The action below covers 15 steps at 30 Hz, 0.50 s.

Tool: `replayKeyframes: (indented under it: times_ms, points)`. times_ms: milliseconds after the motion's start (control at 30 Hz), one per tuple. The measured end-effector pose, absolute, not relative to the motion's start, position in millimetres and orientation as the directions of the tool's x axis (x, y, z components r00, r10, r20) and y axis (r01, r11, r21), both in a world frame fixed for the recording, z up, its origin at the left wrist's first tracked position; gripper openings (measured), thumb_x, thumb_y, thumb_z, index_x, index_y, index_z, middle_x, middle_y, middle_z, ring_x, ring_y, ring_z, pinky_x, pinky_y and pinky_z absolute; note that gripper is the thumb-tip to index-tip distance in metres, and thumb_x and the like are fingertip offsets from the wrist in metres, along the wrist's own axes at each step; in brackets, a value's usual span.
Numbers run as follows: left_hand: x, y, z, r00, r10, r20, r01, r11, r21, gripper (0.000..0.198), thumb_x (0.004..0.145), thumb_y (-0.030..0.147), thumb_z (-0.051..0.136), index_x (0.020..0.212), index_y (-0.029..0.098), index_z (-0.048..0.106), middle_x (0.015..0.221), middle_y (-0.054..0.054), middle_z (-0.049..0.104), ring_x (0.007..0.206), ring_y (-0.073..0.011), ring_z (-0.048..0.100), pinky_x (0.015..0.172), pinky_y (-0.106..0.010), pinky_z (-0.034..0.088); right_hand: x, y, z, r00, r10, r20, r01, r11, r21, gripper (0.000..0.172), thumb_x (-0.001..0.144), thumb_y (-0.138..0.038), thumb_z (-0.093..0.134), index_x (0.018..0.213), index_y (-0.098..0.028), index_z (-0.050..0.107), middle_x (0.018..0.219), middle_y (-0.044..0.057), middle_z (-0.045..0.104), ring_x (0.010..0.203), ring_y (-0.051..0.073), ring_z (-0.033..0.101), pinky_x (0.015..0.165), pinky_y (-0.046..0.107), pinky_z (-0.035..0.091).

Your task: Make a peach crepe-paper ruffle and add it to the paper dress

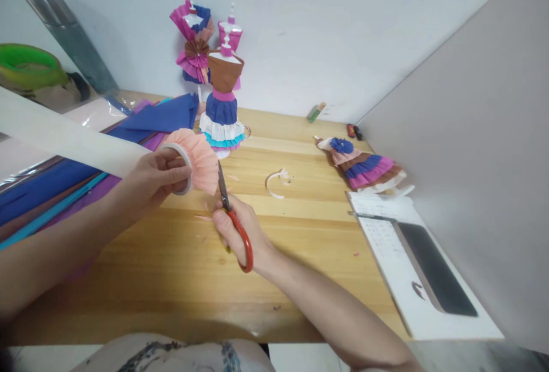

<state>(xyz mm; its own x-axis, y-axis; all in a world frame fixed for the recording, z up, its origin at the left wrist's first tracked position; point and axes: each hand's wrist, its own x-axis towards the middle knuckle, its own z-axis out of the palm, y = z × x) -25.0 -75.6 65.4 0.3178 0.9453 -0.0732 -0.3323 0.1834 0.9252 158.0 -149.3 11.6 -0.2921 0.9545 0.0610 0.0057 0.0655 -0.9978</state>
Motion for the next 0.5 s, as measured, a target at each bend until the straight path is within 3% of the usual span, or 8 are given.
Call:
replayKeyframes:
  times_ms: [167, 500]
  points:
    - [-26.6, -74.1, 65.1, 0.341, 0.936, -0.091, -0.306, 0.202, 0.931, 0.034, 0.054, 0.016, 0.088, 0.063, 0.016, 0.055, 0.053, 0.007, 0.044, 0.046, -0.0047, 0.04, 0.044, -0.019, 0.03, 158.7, -146.7, 11.4, -0.313, 0.943, 0.11, -0.046, 0.101, -0.994, 0.047, 0.09, -0.068, 0.047, 0.088, -0.021, 0.047, 0.067, -0.002, 0.049, 0.054, 0.013, 0.049, 0.053, 0.028, 0.042]
    - [-26.6, -76.6, 63.8, 0.403, 0.895, -0.19, -0.271, 0.315, 0.91, 0.031, 0.059, 0.021, 0.088, 0.075, 0.014, 0.062, 0.058, 0.005, 0.053, 0.048, -0.0052, 0.046, 0.046, -0.018, 0.035, 159.6, -145.1, 19.4, -0.319, 0.933, 0.167, 0.049, 0.192, -0.98, 0.049, 0.091, -0.069, 0.044, 0.086, -0.022, 0.057, 0.076, 0.003, 0.056, 0.069, 0.018, 0.051, 0.065, 0.033, 0.042]
